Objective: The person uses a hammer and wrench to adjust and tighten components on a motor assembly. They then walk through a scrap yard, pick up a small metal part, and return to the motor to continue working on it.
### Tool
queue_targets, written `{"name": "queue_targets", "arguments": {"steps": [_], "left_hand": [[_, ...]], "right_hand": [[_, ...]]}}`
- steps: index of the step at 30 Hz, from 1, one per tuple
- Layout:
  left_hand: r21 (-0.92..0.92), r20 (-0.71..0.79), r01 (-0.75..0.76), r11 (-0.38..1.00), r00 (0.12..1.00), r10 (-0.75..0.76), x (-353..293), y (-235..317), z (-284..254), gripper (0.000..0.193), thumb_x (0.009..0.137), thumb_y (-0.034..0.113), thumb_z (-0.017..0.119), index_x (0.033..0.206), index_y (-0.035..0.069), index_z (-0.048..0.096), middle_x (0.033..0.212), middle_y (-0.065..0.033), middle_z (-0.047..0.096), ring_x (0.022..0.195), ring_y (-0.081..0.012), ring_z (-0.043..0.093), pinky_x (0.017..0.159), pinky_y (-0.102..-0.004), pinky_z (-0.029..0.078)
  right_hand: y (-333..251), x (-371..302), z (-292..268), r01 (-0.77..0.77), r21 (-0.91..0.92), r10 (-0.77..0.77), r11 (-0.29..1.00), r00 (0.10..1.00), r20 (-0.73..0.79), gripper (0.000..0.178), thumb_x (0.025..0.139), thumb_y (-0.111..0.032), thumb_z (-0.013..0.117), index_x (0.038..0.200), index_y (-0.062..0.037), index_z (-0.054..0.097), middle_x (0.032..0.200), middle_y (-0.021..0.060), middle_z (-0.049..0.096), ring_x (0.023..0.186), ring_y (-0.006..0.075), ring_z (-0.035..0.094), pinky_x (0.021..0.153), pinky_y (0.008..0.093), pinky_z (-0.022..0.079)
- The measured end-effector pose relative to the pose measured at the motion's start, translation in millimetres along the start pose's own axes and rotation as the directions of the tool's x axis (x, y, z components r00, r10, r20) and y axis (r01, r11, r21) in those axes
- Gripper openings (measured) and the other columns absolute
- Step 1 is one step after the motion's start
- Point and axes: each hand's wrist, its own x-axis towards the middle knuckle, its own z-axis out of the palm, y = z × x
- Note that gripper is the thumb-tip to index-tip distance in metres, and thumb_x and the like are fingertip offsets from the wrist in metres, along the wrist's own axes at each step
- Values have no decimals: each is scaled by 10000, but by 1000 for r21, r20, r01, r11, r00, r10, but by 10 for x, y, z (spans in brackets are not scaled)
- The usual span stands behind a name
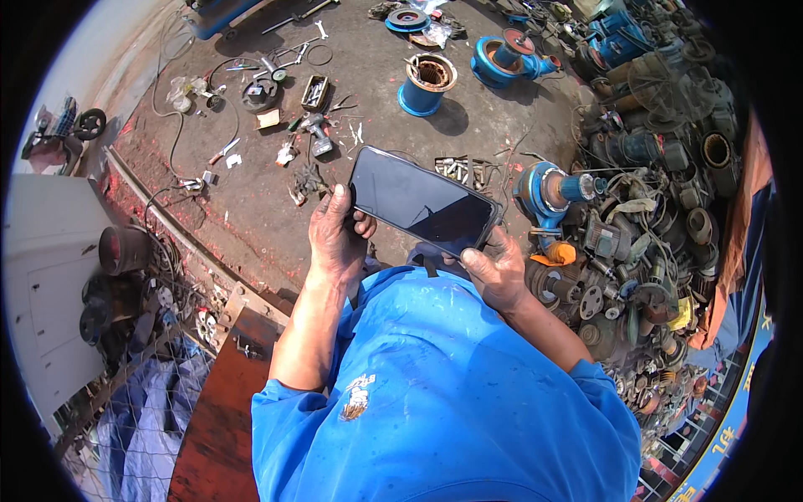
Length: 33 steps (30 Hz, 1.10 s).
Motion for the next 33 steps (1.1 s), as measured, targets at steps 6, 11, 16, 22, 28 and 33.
{"name": "queue_targets", "arguments": {"steps": [6, 11, 16, 22, 28, 33], "left_hand": [[84, 160, 7, 996, 987, -20, 71, 319, 195, 297, 936, 341, 669, 917, 58, 581, 682, -6, 498, 557, -94, 440, 516, -261, 347], [227, 254, -16, 974, 966, -43, 240, 525, 394, 290, 900, 302, 699, 920, 34, 590, 715, -40, 573, 541, -94, 448, 498, -249, 354], [510, 290, 9, 860, 940, -182, 283, 476, 606, 277, 874, 298, 738, 880, 40, 638, 723, -10, 589, 556, -77, 466, 491, -229, 366], [656, 193, 19, 754, 962, -192, 281, 227, 792, 348, 908, 351, 710, 896, 4, 677, 664, 14, 543, 530, -72, 437, 486, -233, 352], [393, 126, 96, 915, 980, -156, 427, 42, 451, 427, 980, 397, 582, 974, -25, 644, 612, 18, 460, 499, -85, 376, 480, -237, 308], [378, -84, 232, 896, 973, -217, 517, -137, -296, 376, 979, 386, 588, 974, 14, 641, 614, 14, 458, 507, -92, 391, 478, -241, 307]], "right_hand": [[-109, 58, 158, -402, 538, 57, 741, 836, 546, 1001, 827, -560, 698, 1523, 3, 251, 1435, 251, 451, 1256, 438, 524, 1014, 575, 440], [-102, 206, 84, -515, 609, -20, 603, 754, 656, 887, 919, -582, 538, 1526, -5, 244, 1469, 280, 397, 1315, 488, 442, 1061, 621, 379], [-24, 164, 128, -547, 668, 83, 504, 801, 593, 804, 947, -509, 505, 1515, 4, 260, 1461, 282, 413, 1288, 489, 473, 1065, 615, 389], [91, 95, 2, -475, 719, 57, 507, 851, 522, 774, 937, -504, 461, 1503, -1, 295, 1428, 300, 446, 1242, 482, 519, 1052, 575, 419], [-7, 51, -78, -420, 762, 22, 493, 882, 472, 785, 922, -526, 416, 1498, -2, 313, 1401, 307, 473, 1201, 468, 555, 1051, 567, 422], [-127, 50, -110, -395, 753, -15, 527, 881, 473, 798, 908, -525, 429, 1496, 3, 316, 1417, 303, 457, 1219, 454, 547, 1056, 573, 416]]}}
